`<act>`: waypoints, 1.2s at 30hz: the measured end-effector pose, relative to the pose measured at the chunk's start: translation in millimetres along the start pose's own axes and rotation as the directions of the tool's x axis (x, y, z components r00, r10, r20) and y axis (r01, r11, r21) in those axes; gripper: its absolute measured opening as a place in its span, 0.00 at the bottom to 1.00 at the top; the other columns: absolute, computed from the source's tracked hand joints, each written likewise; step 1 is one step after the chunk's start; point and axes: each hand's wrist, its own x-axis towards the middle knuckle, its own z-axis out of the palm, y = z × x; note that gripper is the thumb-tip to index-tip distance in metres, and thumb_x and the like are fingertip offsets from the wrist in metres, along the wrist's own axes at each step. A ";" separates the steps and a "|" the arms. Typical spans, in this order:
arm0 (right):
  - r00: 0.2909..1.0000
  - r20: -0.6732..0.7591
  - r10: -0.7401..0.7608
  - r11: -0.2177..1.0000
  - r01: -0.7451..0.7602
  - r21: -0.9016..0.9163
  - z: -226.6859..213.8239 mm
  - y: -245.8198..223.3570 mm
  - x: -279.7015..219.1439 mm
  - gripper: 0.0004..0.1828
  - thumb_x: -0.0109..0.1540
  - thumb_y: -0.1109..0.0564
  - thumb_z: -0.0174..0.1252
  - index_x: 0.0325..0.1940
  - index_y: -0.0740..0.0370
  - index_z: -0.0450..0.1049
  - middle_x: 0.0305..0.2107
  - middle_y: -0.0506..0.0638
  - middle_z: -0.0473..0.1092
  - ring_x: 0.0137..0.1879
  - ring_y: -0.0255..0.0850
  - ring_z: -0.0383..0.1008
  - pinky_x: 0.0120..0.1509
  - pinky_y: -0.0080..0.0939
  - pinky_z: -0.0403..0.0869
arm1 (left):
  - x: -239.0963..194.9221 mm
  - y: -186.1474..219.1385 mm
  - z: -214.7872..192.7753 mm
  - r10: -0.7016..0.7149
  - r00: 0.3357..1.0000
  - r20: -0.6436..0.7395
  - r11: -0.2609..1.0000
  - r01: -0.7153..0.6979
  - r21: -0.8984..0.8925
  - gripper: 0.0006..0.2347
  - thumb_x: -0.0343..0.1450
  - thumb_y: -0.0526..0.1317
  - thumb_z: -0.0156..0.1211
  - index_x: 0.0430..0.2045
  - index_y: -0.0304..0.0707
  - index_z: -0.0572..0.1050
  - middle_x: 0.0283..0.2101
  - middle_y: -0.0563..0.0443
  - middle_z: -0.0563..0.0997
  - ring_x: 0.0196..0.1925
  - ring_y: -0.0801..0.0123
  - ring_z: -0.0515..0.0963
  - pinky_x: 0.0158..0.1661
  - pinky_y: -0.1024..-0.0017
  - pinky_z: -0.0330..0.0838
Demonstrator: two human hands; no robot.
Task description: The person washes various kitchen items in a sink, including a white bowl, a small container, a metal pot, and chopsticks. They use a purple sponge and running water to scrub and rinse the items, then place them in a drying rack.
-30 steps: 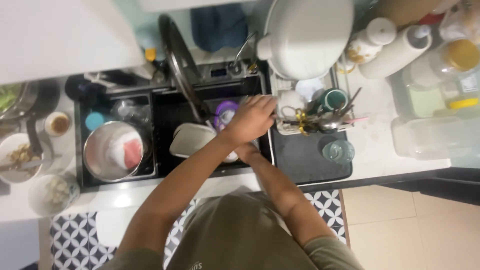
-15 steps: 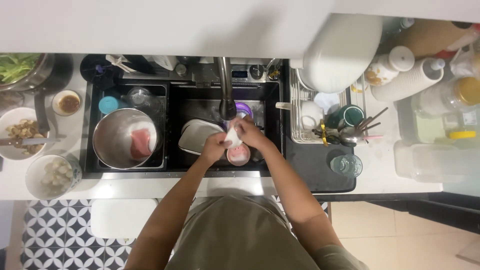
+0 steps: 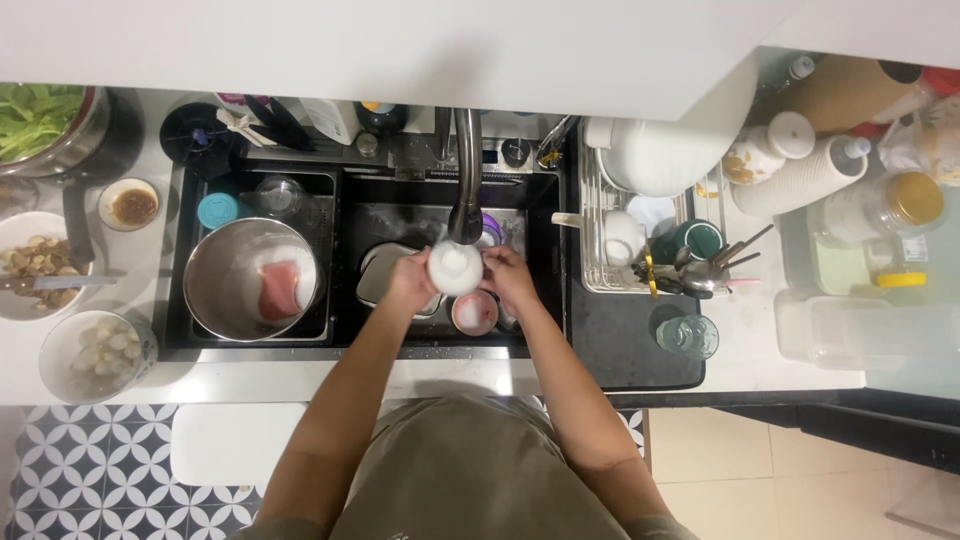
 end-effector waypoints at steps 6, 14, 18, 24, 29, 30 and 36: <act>0.898 0.250 0.362 0.901 -0.406 0.152 11.1 3.0 -9.9 0.36 0.66 0.37 0.60 0.64 0.68 0.64 0.47 0.72 0.66 0.48 0.75 0.76 0.50 0.75 0.77 | -65.2 9.5 54.1 0.440 0.810 0.387 0.242 -0.522 0.818 0.09 0.71 0.43 0.62 0.32 0.39 0.86 0.34 0.45 0.86 0.44 0.56 0.84 0.45 0.62 0.76; 0.937 0.330 0.118 0.717 -0.310 0.624 48.5 -1.2 -4.3 0.29 0.60 0.36 0.64 0.55 0.59 0.78 0.51 0.57 0.77 0.57 0.53 0.77 0.65 0.56 0.73 | -126.5 6.0 77.6 0.109 0.798 0.593 -0.480 -0.480 0.734 0.14 0.72 0.55 0.52 0.30 0.53 0.82 0.36 0.54 0.85 0.48 0.58 0.83 0.47 0.61 0.76; 0.920 0.360 0.155 0.711 -0.357 0.606 43.6 3.3 0.9 0.30 0.59 0.35 0.64 0.54 0.59 0.79 0.50 0.58 0.77 0.55 0.52 0.78 0.64 0.53 0.74 | -136.9 10.4 80.4 0.109 0.727 0.678 -0.524 -0.537 0.661 0.14 0.72 0.55 0.54 0.32 0.49 0.81 0.36 0.51 0.84 0.48 0.55 0.82 0.48 0.59 0.75; 0.893 0.363 0.264 0.771 -0.422 0.477 30.4 33.0 27.7 0.25 0.56 0.39 0.65 0.46 0.60 0.81 0.42 0.56 0.79 0.47 0.53 0.80 0.58 0.57 0.75 | -156.9 11.5 83.3 0.073 0.570 0.818 -0.611 -0.623 0.489 0.15 0.73 0.53 0.56 0.36 0.42 0.79 0.36 0.44 0.82 0.46 0.48 0.82 0.48 0.55 0.73; 0.894 0.345 0.286 0.762 -0.431 0.483 28.6 6.2 22.0 0.24 0.60 0.38 0.60 0.46 0.59 0.81 0.41 0.54 0.80 0.47 0.50 0.81 0.59 0.53 0.77 | -165.4 8.1 88.9 -0.020 0.383 0.924 -0.683 -0.680 0.267 0.17 0.73 0.52 0.58 0.39 0.34 0.77 0.35 0.36 0.80 0.45 0.41 0.81 0.49 0.51 0.71; 0.894 0.344 0.286 0.762 -0.430 0.485 28.9 4.4 19.5 0.24 0.60 0.38 0.60 0.46 0.59 0.81 0.41 0.54 0.80 0.47 0.50 0.81 0.59 0.53 0.77 | -164.7 4.7 85.9 -0.022 0.382 0.924 -0.682 -0.681 0.266 0.17 0.73 0.52 0.58 0.39 0.34 0.77 0.35 0.36 0.80 0.45 0.41 0.81 0.49 0.51 0.71; 0.974 -0.046 0.222 0.957 -0.208 0.204 43.2 -7.9 3.7 0.21 0.56 0.40 0.64 0.44 0.56 0.78 0.32 0.53 0.78 0.33 0.49 0.79 0.29 0.49 0.80 | -126.9 -26.7 67.5 0.463 0.734 0.497 0.268 -0.651 0.710 0.03 0.72 0.38 0.64 0.34 0.42 0.83 0.25 0.47 0.83 0.33 0.68 0.81 0.38 0.71 0.74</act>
